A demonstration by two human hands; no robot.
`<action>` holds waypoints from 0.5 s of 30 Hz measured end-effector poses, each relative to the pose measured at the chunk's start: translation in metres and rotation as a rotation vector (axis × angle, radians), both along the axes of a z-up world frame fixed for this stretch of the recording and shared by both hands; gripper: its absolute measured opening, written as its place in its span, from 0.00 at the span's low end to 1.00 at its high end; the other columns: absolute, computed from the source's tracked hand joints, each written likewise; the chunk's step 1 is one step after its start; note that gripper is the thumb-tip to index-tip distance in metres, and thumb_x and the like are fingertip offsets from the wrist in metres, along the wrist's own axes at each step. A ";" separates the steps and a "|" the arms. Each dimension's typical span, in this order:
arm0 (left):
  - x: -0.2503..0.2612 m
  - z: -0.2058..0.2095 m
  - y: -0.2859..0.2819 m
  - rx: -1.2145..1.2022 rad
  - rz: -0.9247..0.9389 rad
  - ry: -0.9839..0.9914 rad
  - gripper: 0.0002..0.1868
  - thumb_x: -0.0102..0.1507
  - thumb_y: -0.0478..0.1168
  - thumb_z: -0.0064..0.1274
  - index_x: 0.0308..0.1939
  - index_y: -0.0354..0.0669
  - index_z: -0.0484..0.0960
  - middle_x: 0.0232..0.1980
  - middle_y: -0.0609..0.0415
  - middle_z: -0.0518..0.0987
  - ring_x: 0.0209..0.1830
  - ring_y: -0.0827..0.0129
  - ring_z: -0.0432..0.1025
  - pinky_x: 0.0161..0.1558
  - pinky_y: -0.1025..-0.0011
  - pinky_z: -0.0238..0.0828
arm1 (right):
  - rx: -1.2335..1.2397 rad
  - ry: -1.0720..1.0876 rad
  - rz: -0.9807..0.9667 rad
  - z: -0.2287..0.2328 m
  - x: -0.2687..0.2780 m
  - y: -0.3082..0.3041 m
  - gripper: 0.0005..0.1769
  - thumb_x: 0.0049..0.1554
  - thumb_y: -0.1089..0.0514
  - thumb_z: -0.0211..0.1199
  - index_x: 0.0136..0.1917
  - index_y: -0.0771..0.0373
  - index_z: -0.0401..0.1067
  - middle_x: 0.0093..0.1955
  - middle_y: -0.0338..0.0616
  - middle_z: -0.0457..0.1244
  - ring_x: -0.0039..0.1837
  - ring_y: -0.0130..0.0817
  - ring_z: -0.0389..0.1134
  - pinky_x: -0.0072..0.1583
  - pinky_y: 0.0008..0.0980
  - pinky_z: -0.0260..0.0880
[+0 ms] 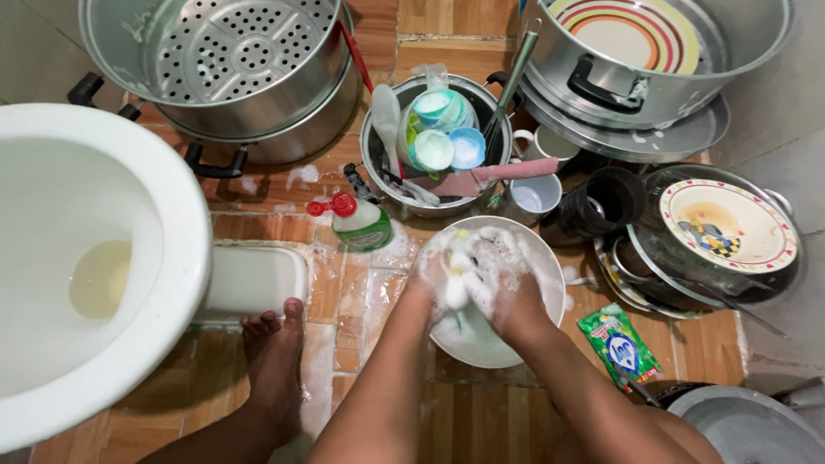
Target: The person washes several dishes, cups, and a steamer tray by hand with a sponge in a soapy basin on the floor. They scrub each item individually before placing it into a separate container.
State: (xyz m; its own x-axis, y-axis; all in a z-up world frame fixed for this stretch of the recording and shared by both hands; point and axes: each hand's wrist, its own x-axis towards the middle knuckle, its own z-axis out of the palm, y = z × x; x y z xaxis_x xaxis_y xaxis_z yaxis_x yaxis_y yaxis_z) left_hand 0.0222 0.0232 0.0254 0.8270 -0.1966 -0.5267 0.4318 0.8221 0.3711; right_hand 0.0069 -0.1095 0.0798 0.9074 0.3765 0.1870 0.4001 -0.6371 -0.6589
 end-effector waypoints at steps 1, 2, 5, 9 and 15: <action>0.001 0.000 0.000 -0.108 0.050 -0.035 0.16 0.70 0.48 0.44 0.55 0.44 0.78 0.46 0.50 0.79 0.43 0.60 0.74 0.42 0.64 0.75 | -0.045 -0.088 0.009 -0.001 0.003 0.001 0.22 0.50 0.58 0.66 0.59 0.65 0.73 0.62 0.60 0.63 0.60 0.61 0.65 0.61 0.48 0.65; 0.001 0.002 0.001 -0.218 0.097 -0.070 0.14 0.69 0.45 0.44 0.54 0.43 0.77 0.48 0.50 0.81 0.45 0.61 0.77 0.45 0.64 0.81 | -0.091 -0.176 0.015 -0.005 0.005 -0.001 0.21 0.50 0.58 0.66 0.58 0.64 0.74 0.60 0.60 0.65 0.59 0.62 0.65 0.60 0.49 0.65; -0.005 0.002 -0.004 0.751 -0.162 -0.232 0.20 0.68 0.48 0.42 0.57 0.45 0.81 0.45 0.54 0.80 0.41 0.65 0.73 0.37 0.64 0.71 | -0.124 0.206 -0.236 -0.027 0.014 -0.004 0.23 0.53 0.53 0.69 0.55 0.70 0.71 0.53 0.59 0.68 0.57 0.57 0.70 0.59 0.46 0.70; 0.011 -0.040 -0.007 0.508 0.125 -0.338 0.14 0.69 0.43 0.49 0.53 0.37 0.78 0.47 0.48 0.80 0.45 0.61 0.74 0.47 0.64 0.76 | 0.390 0.337 -0.184 -0.028 0.008 -0.014 0.22 0.52 0.57 0.65 0.56 0.72 0.68 0.52 0.59 0.69 0.54 0.54 0.72 0.55 0.45 0.72; 0.009 -0.080 -0.009 1.484 -0.073 -0.309 0.20 0.64 0.43 0.47 0.58 0.39 0.75 0.51 0.43 0.79 0.50 0.53 0.76 0.51 0.61 0.73 | 0.078 -0.137 0.019 -0.015 0.017 -0.003 0.15 0.50 0.61 0.68 0.51 0.67 0.77 0.51 0.56 0.71 0.56 0.51 0.70 0.62 0.46 0.69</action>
